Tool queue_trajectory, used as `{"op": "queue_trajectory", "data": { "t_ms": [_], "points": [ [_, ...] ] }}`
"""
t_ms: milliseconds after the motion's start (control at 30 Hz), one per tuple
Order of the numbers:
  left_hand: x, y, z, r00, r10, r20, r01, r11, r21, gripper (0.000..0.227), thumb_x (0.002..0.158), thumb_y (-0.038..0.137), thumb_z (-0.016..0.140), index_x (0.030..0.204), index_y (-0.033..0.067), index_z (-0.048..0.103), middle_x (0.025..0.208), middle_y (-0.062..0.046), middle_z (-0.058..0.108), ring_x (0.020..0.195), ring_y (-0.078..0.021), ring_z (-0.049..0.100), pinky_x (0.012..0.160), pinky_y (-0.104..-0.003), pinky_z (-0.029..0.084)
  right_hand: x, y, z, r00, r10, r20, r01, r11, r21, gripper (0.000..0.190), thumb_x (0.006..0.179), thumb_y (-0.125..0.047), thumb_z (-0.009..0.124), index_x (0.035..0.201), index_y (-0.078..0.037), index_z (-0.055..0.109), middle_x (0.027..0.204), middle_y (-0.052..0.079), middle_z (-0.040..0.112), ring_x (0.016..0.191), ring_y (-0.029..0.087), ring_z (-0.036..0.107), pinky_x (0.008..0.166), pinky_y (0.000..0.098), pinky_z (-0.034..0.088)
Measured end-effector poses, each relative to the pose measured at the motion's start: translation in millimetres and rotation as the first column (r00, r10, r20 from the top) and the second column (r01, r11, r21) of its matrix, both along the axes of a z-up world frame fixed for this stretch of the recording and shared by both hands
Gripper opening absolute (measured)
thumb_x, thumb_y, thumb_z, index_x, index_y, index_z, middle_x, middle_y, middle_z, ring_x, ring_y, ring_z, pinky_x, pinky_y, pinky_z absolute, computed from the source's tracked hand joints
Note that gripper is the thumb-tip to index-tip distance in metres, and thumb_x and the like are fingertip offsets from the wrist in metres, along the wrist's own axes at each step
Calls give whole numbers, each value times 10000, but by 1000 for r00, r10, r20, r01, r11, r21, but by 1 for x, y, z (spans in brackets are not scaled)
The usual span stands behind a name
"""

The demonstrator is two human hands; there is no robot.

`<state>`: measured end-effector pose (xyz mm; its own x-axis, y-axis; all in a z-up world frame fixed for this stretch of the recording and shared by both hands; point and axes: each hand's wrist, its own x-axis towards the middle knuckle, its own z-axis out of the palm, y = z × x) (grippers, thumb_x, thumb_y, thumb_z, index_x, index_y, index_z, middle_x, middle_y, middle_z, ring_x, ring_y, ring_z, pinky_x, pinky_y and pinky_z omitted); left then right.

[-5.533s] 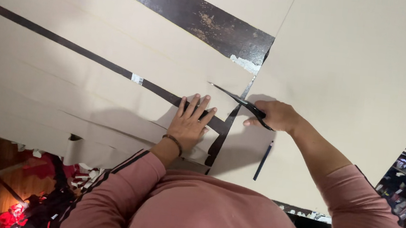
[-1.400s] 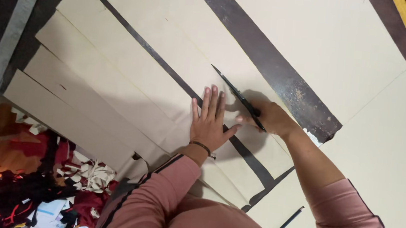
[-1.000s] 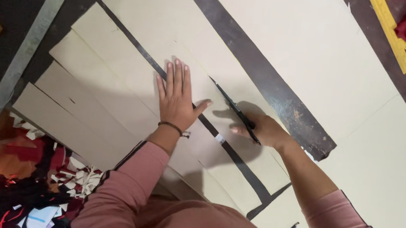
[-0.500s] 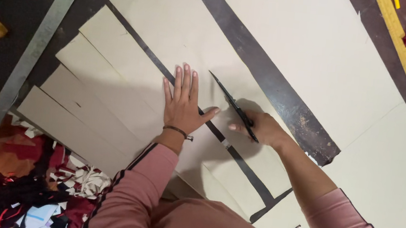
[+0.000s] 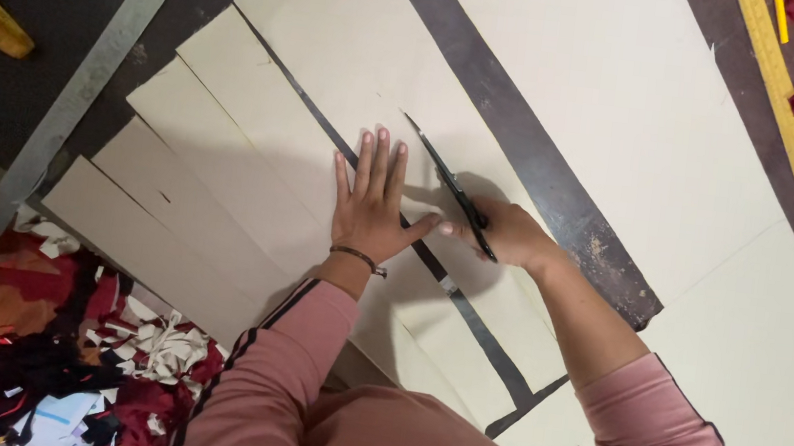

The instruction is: The person measures a piece of beige fabric with a tape measure, then uses scissors to cut a large sheet of white material into long strips. They fold and trim the strips into smaller rectangular pieces on a dark work table.

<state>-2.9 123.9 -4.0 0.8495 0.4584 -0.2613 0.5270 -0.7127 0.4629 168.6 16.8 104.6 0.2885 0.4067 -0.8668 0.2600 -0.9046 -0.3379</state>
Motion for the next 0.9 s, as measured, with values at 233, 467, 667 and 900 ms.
{"op": "queue_trajectory", "data": {
  "t_ms": [233,467,667,900],
  "points": [
    [2,1,0,1000,-3,24,1,997,83,1117,860,797,522,1655,145,86,1717,-152,-35,1574,-332,-94,1218,-667,-91,6,13,-2,998,-59,-21,58,998,-10,505,740,-652,787,719,-179,611,502,5,618,476,139,667,591,236,500],
    [2,1,2,999,-12,-49,15,998,58,1096,892,794,480,1653,154,18,1710,-150,-93,1570,-322,-132,1237,-650,-76,14,36,3,998,3,-62,-3,1000,-5,537,728,-677,767,746,-167,602,535,44,616,503,157,681,608,257,520],
    [0,3,-1,1000,0,13,0,1000,-8,1103,894,827,445,1643,165,-21,1709,-144,-106,1574,-326,-130,1239,-649,-89,10,42,11,998,-47,-38,46,998,-31,489,726,-604,822,726,-158,621,501,14,617,462,138,664,572,217,511],
    [11,85,14,973,210,92,-220,970,108,909,990,632,480,1643,85,165,1707,-211,58,1582,-396,49,1215,-685,9,13,54,9,997,-22,-69,19,999,-40,517,732,-622,788,742,-131,626,531,44,605,482,158,662,547,233,515]
  ]
}}
